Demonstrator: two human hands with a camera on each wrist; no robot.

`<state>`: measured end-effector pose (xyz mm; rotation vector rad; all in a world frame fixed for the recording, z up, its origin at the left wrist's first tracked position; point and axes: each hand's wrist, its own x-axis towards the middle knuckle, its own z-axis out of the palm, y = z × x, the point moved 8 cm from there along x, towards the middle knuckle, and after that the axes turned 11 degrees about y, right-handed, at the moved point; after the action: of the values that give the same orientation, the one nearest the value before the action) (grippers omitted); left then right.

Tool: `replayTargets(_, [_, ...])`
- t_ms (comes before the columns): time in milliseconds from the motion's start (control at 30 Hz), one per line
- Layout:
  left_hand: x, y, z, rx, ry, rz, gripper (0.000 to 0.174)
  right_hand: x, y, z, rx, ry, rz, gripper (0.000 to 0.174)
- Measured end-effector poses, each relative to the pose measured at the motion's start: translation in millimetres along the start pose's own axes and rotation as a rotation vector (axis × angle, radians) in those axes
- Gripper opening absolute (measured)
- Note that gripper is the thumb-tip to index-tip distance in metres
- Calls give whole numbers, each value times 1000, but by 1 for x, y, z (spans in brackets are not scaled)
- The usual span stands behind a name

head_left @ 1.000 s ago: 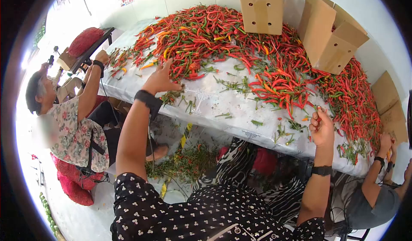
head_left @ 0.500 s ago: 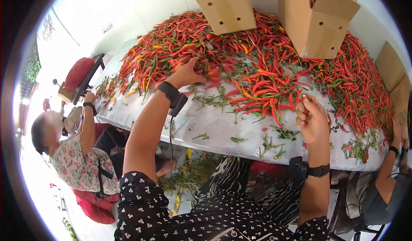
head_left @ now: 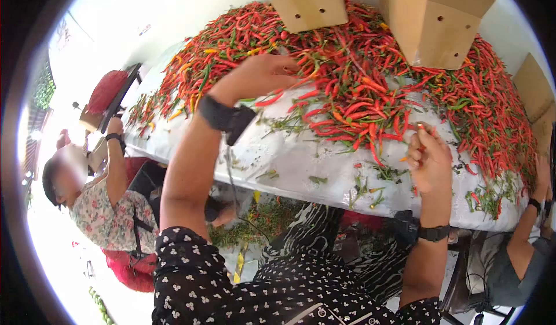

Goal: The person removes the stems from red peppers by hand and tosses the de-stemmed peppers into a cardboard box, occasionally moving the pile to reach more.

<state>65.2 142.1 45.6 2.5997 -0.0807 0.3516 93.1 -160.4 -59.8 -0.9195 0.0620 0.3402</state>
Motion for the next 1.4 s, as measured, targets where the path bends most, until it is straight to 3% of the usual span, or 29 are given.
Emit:
replayTargets(100, [-51,-50,-52,267,54,-119,29,-6,-8,2,46,-50,-5,11])
replayTargets(167, [-87,-87,-74,509,53,-165,33,-10,-10,4,28,-33,-16,11])
replayTargets(233, [-124,-115,-78,637,-69,-403,47,-12,-12,7,34,-62,-16,12])
replayTargets(367, [-152,-149,-55,525,-135,-441,44,-10,-7,14,29,-68,-23,12])
replayTargets(400, [-154,-155,-50,381,-151,-632,36,-9,-4,15,6,-46,-15,12])
replayTargets(433, [-147,-157,-42,374,-146,-622,36,-7,0,14,-16,-21,-8,12])
replayTargets(567, [-93,-112,4,234,-121,-81,16,-4,12,16,-49,-23,21,9])
replayTargets(667, [-54,-61,37,93,-220,-90,16,-3,13,15,-66,4,13,9])
replayTargets(733, [-26,-24,43,8,-57,182,18,-2,15,13,-53,19,30,10])
replayTargets(867, [16,26,48,-134,32,123,19,4,14,7,-34,28,44,11])
replayTargets(967, [47,36,58,-218,142,229,22,4,12,12,3,19,66,13])
replayTargets(1033, [59,42,70,-82,183,334,22,7,13,8,14,21,86,21])
replayTargets(1067, [63,38,81,-84,78,228,27,6,14,11,30,24,105,24])
replayTargets(1100, [66,37,88,-90,70,234,27,5,14,11,46,26,125,27])
replayTargets(1200, [72,27,98,195,150,258,40,7,13,9,62,13,134,31])
replayTargets(1400, [62,24,94,49,70,156,42,8,15,7,56,-23,127,29])
